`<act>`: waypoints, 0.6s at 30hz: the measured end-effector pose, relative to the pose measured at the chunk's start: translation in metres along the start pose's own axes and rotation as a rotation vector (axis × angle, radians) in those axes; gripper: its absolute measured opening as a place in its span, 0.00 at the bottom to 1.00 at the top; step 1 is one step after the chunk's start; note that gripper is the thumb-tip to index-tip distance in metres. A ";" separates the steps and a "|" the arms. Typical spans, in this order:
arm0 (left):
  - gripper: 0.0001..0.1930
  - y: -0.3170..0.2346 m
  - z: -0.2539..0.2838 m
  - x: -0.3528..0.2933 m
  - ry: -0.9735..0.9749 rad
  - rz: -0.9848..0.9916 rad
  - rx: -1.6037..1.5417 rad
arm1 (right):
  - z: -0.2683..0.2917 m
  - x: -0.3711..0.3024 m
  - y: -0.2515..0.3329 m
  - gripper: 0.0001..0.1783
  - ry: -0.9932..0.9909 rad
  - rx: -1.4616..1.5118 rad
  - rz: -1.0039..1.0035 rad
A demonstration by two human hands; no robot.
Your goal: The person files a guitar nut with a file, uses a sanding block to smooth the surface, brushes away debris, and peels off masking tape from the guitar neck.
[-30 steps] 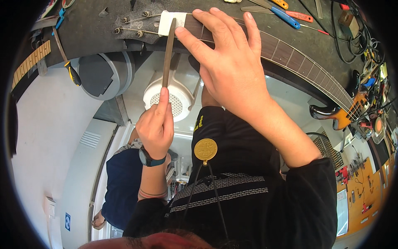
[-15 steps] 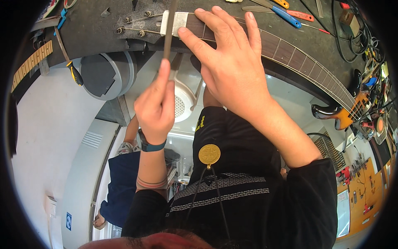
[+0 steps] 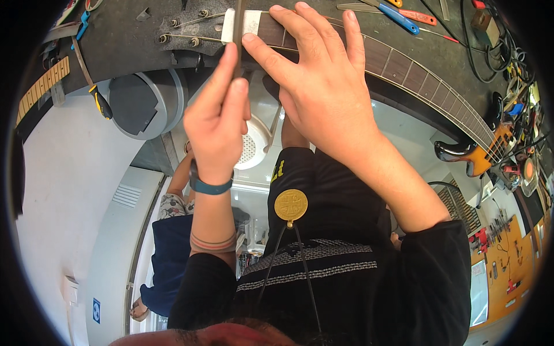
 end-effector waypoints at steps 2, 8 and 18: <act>0.29 0.006 0.006 0.007 0.002 0.136 -0.177 | 0.002 0.004 -0.003 0.32 0.068 0.066 -0.033; 0.34 0.010 0.023 -0.040 -0.005 -0.329 0.277 | 0.000 0.000 -0.006 0.33 0.125 0.089 -0.031; 0.33 0.011 0.007 -0.030 -0.024 -0.309 0.271 | -0.004 -0.001 0.000 0.33 0.097 0.027 -0.007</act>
Point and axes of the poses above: each hand's wrist, its own x-axis towards the middle knuckle, its own z-axis out of the back of the hand, y = z × x, the point moved 7 cm from there along x, towards the middle knuckle, and after that the axes turned 9 degrees about -y, right-handed, at the moved point
